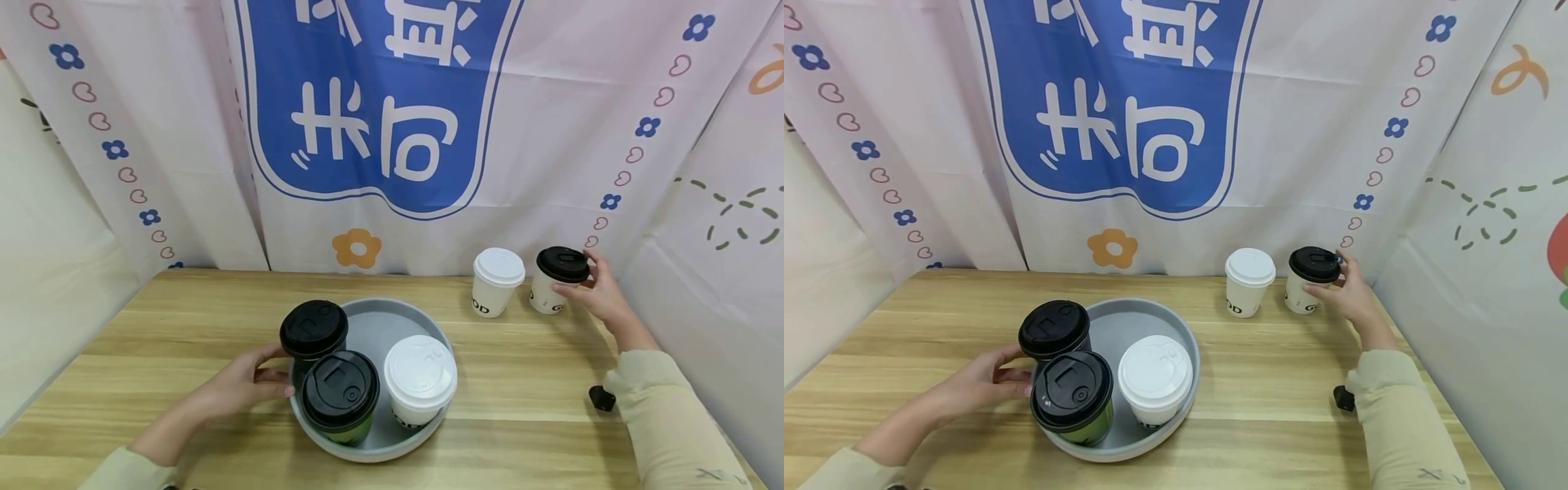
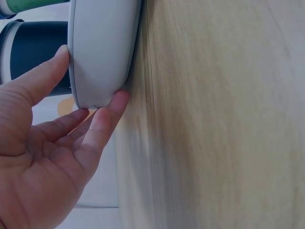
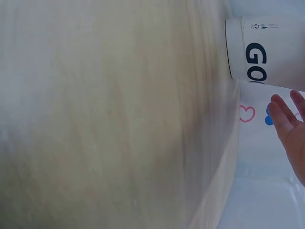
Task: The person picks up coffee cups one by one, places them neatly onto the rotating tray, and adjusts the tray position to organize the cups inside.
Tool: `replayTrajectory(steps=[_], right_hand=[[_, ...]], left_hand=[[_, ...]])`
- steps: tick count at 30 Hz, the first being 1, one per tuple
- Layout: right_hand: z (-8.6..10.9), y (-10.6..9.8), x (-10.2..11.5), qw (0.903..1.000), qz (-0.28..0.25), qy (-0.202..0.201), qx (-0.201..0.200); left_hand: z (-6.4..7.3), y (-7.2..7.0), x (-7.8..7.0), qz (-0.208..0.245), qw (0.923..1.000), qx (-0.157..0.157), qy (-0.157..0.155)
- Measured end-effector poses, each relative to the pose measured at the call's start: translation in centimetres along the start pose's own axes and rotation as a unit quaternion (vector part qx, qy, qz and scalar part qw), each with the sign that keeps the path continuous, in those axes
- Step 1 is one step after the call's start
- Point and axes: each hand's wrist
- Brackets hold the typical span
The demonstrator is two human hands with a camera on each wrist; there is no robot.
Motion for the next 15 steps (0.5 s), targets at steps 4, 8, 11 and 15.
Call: replayTrajectory(steps=[4,8,11,15], right_hand=[[-0.1,0.4,0.2,0.9998,-0.017,0.004,-0.004],[-0.1,0.8,0.3,0.9990,-0.046,0.001,-0.002],[-0.1,1.1,0.3,0.9985,-0.055,-0.007,-0.003],[-0.2,1.5,0.1,0.9984,-0.051,-0.018,-0.016]], left_hand=[[0.0,0.1,-0.1,0.003,1.0000,-0.003,0.004],[0.1,0.1,-0.2,0.005,1.0000,-0.002,0.001],[0.0,0.1,-0.2,0.008,1.0000,0.001,-0.003],[0.0,0.1,-0.1,0.008,1.0000,0.004,0.004]])
Point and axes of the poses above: each hand's wrist, its own z-axis away from the middle knuckle, its own y-axis out of the palm, x = y × z, and after that the axes turned 13 degrees about -z, right-handed
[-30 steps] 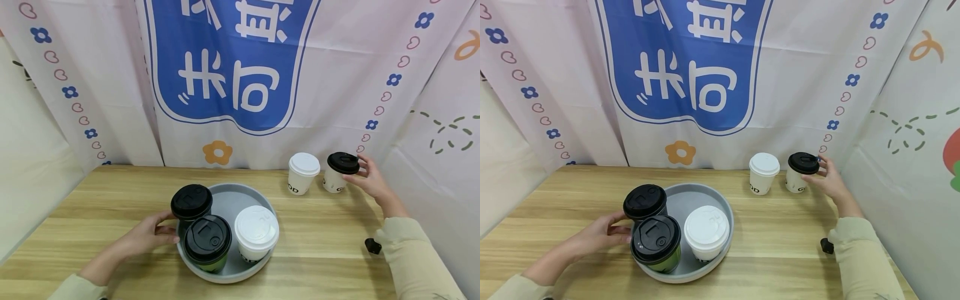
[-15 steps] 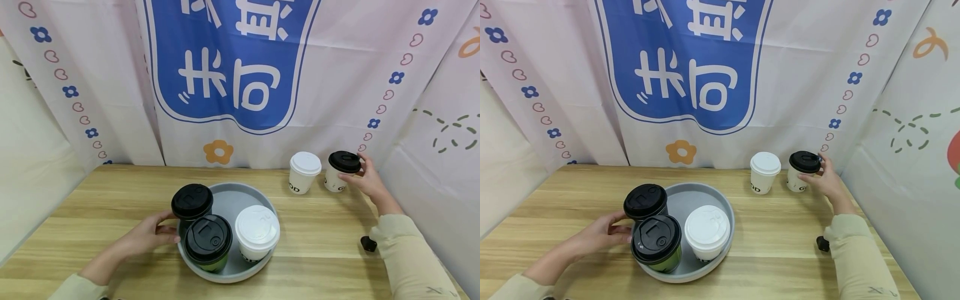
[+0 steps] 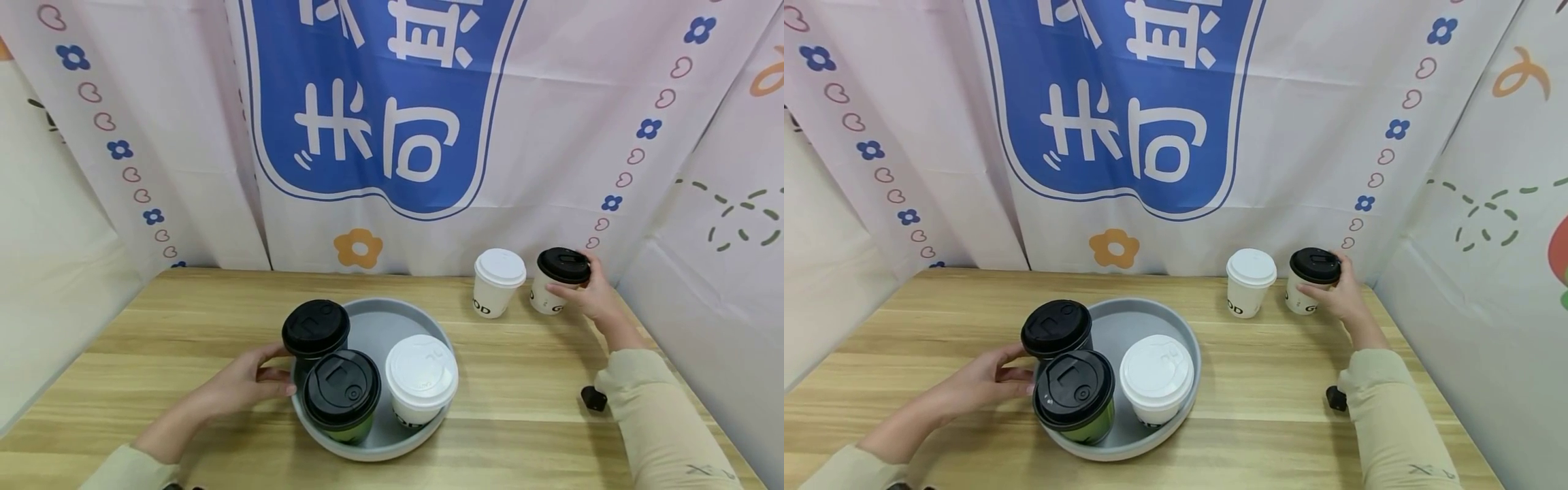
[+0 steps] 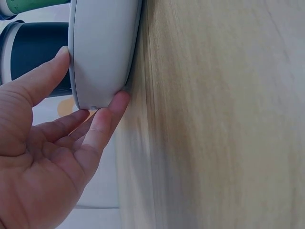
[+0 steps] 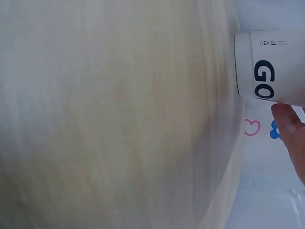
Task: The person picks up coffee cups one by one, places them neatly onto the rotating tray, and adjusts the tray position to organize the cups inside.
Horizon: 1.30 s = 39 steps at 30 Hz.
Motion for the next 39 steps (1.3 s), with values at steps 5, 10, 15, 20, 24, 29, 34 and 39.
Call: replayTrajectory(steps=[5,10,15,20,24,29,34,39], right_hand=[[-0.1,0.2,-0.3,0.9999,-0.008,-0.007,-0.013],[0.2,0.1,-0.3,0.9998,-0.005,0.000,-0.019],[0.4,-0.3,0.0,0.9996,0.005,-0.007,-0.028],[0.8,-1.0,0.5,0.9994,0.012,-0.016,-0.028],[1.3,-1.6,0.9,0.9994,0.015,-0.019,-0.025],[2.2,-2.5,1.4,0.9991,0.025,-0.028,-0.021],[3.4,-3.1,2.2,0.9992,0.014,-0.037,-0.006],[4.4,-3.5,2.8,0.9981,0.020,-0.058,0.007]], left_hand=[[0.0,0.0,0.0,0.005,1.0000,0.002,0.001],[0.0,0.0,0.0,0.002,1.0000,0.001,-0.001],[-0.1,0.0,-0.2,-0.003,1.0000,0.000,-0.002],[-0.1,0.0,-0.3,-0.002,1.0000,0.000,-0.004],[0.0,0.0,-0.3,0.000,1.0000,0.001,-0.005],[0.0,0.1,-0.3,0.001,1.0000,0.001,-0.004],[0.0,0.1,-0.3,0.001,1.0000,0.002,-0.004],[0.1,0.1,-0.2,0.000,1.0000,0.001,-0.002]])
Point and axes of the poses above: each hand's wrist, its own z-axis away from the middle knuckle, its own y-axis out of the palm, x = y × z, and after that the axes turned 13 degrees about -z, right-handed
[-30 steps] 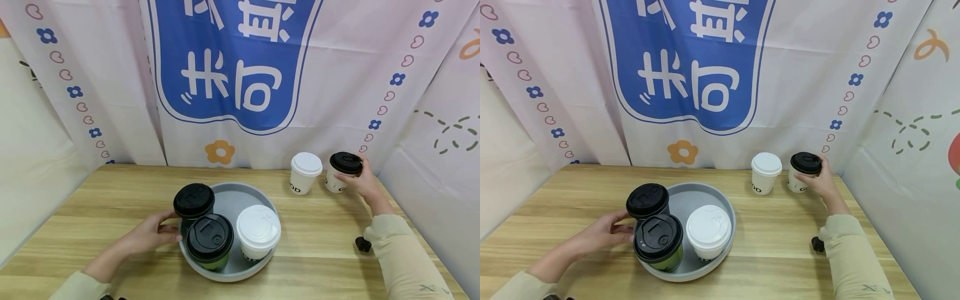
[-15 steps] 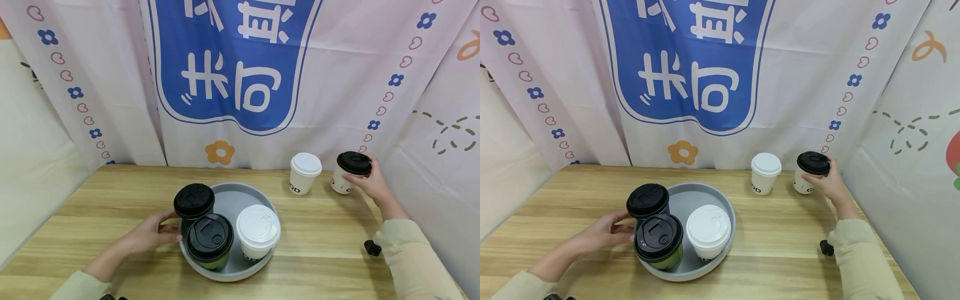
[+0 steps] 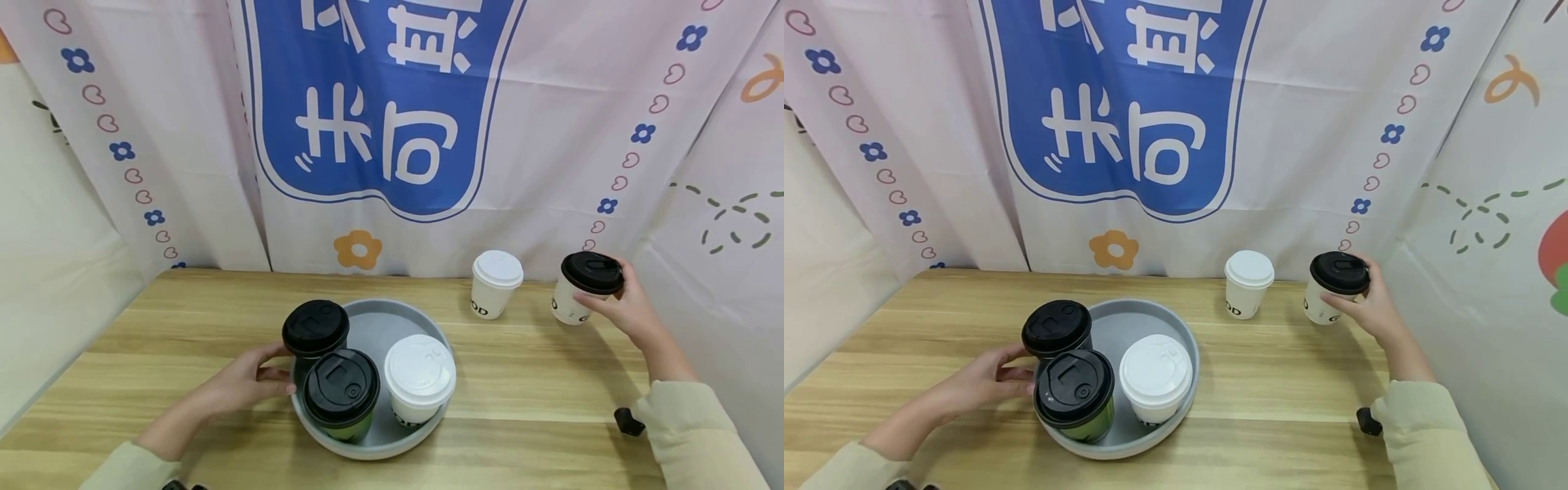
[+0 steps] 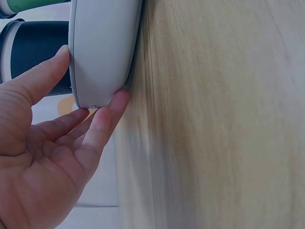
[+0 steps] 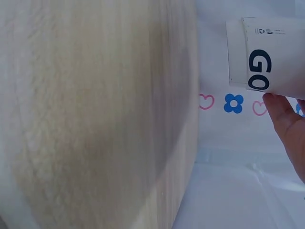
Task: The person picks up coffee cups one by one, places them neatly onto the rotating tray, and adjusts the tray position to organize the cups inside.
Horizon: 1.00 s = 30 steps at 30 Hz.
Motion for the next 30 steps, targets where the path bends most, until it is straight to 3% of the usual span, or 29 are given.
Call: replayTrajectory(steps=[9,17,30], right_hand=[[1.2,-0.2,1.0,0.9991,-0.001,-0.037,0.022],[2.4,0.7,2.3,0.9982,-0.015,-0.035,0.046],[3.5,2.7,3.5,0.9899,-0.084,-0.068,0.092]], left_hand=[[0.0,0.0,0.2,0.002,1.0000,-0.001,-0.003],[0.0,-0.1,0.2,0.001,1.0000,0.000,0.008],[-0.1,0.1,0.2,0.004,1.0000,-0.001,0.006]])
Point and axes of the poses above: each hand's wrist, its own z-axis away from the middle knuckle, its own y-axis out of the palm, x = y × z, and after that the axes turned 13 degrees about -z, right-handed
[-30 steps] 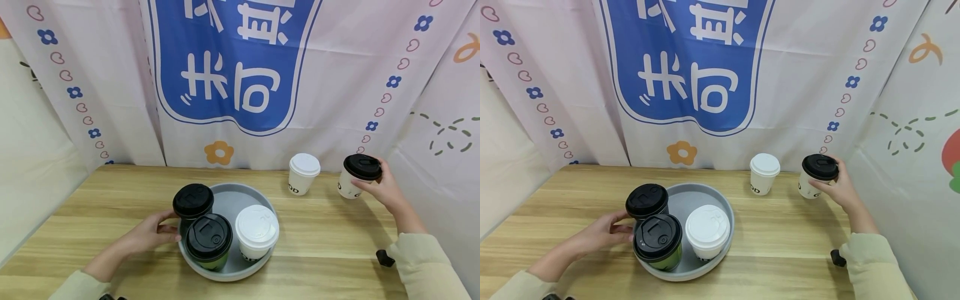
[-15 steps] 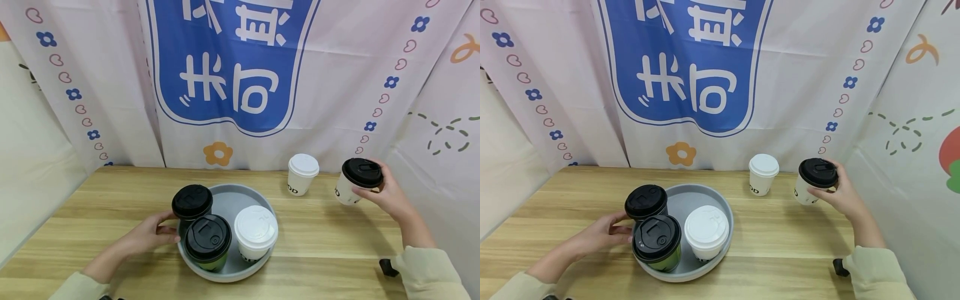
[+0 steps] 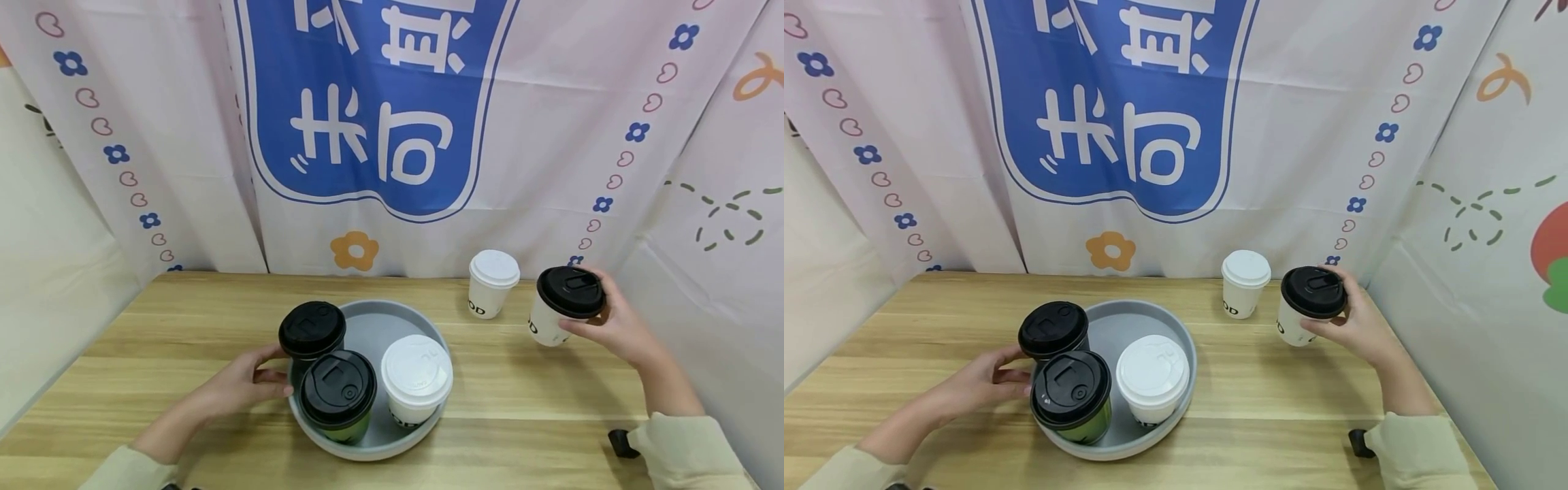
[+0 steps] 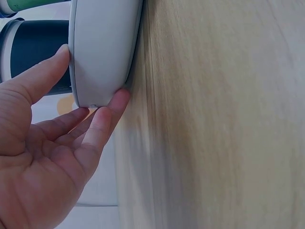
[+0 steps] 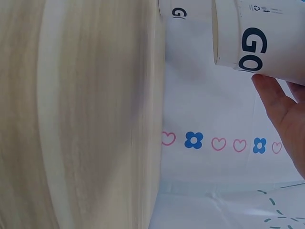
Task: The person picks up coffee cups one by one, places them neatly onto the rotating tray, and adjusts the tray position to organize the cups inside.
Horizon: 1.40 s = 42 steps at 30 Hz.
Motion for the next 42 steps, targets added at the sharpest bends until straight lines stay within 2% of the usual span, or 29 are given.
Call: replayTrajectory(steps=[6,13,21,28,42], right_hand=[[-0.1,0.9,-0.3,0.9996,-0.004,-0.011,0.025],[-0.4,2.0,-0.7,0.9981,-0.041,-0.017,0.043],[-0.6,2.8,-0.7,0.9983,-0.014,-0.012,0.056],[-0.6,3.6,-0.6,0.9975,-0.029,-0.022,0.060],[-0.7,4.1,-0.5,0.9955,-0.046,-0.021,0.081]], left_hand=[[0.0,0.0,0.1,-0.002,1.0000,-0.001,0.001],[0.0,-0.1,0.2,0.004,1.0000,0.004,-0.003],[-0.2,-0.4,0.1,-0.001,0.9999,0.011,-0.001],[-0.6,-0.9,0.3,-0.018,0.9995,0.018,-0.020],[-1.7,-2.1,0.8,-0.031,0.9985,0.044,-0.005]])
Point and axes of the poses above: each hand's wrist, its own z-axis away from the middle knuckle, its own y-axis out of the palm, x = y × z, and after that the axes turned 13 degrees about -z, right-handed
